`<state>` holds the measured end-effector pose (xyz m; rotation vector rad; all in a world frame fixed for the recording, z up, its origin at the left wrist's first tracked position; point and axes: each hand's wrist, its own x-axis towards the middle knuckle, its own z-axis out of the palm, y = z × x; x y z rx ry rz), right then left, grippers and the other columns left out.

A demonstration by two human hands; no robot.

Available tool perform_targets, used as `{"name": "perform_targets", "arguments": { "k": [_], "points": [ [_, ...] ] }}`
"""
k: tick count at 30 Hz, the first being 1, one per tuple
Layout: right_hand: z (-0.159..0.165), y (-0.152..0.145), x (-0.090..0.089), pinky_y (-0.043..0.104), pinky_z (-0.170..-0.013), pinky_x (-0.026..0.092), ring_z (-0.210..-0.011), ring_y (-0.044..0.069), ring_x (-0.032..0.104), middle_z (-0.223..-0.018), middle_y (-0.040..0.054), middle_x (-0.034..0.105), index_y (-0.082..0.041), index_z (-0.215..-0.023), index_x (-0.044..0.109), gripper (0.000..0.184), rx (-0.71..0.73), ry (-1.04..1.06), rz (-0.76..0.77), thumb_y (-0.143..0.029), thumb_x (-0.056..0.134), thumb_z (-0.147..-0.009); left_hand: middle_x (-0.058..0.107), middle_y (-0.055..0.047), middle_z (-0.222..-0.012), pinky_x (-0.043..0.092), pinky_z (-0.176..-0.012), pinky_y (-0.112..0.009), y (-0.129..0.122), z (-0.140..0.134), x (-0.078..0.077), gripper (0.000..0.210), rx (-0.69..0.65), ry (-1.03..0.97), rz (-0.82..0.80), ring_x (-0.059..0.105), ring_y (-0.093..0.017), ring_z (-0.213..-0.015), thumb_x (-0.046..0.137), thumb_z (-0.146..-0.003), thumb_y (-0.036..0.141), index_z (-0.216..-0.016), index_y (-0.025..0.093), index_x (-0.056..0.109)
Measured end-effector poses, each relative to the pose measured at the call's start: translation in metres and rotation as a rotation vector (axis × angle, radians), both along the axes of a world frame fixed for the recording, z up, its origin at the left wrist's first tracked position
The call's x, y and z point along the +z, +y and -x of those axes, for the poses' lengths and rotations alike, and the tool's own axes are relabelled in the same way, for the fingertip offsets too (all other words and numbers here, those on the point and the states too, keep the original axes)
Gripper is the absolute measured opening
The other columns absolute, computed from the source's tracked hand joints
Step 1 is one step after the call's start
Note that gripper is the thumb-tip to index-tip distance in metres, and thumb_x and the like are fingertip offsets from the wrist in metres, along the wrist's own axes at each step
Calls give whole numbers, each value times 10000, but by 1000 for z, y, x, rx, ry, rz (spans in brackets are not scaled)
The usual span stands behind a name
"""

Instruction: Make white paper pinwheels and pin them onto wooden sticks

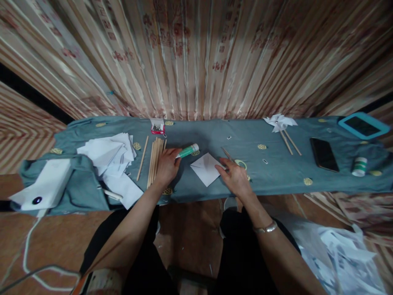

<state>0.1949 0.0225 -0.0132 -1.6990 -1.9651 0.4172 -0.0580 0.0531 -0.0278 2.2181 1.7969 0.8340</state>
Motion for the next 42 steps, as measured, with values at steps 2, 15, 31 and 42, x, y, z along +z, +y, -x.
{"name": "perform_targets", "arguments": {
  "k": [2, 15, 31, 42],
  "points": [
    [7, 3, -5, 406, -888, 520, -954, 268, 691, -1148, 137, 703, -142, -1162, 649, 380, 10, 50, 2, -368, 521, -885, 664, -106, -1144, 435, -1005, -444, 5, 0, 1, 335, 27, 26, -6, 573, -277, -1088, 509, -854, 168, -1163, 160, 637],
    [25, 34, -16, 475, -946, 503, -1057, 283, 649, -1129, 127, 697, -164, -1111, 659, 325, 120, 160, -126, -306, 489, -873, 655, -110, -1180, 460, -991, -436, 17, 0, -9, 426, 57, -11, -7, 583, -269, -1101, 649, -798, 217, -1211, 139, 586],
    [63, 61, 10, 238, -465, 373, -570, 132, 560, -703, -3, 651, -206, -864, 689, 352, -119, 1056, 221, -525, 680, -716, 696, -32, -886, 502, -684, -255, 15, -47, 15, 268, 59, -812, 225, 645, -161, -772, 663, -775, 303, -1003, 168, 698],
    [67, 62, 10, 225, -407, 233, -422, 59, 358, -486, -70, 520, -195, -659, 651, 342, -163, 1397, 340, -492, 800, -579, 703, -39, -890, 518, -708, -275, 7, -68, 15, 364, 44, -1116, 352, 656, -165, -788, 740, -660, 325, -970, 168, 631]
  ]
}}
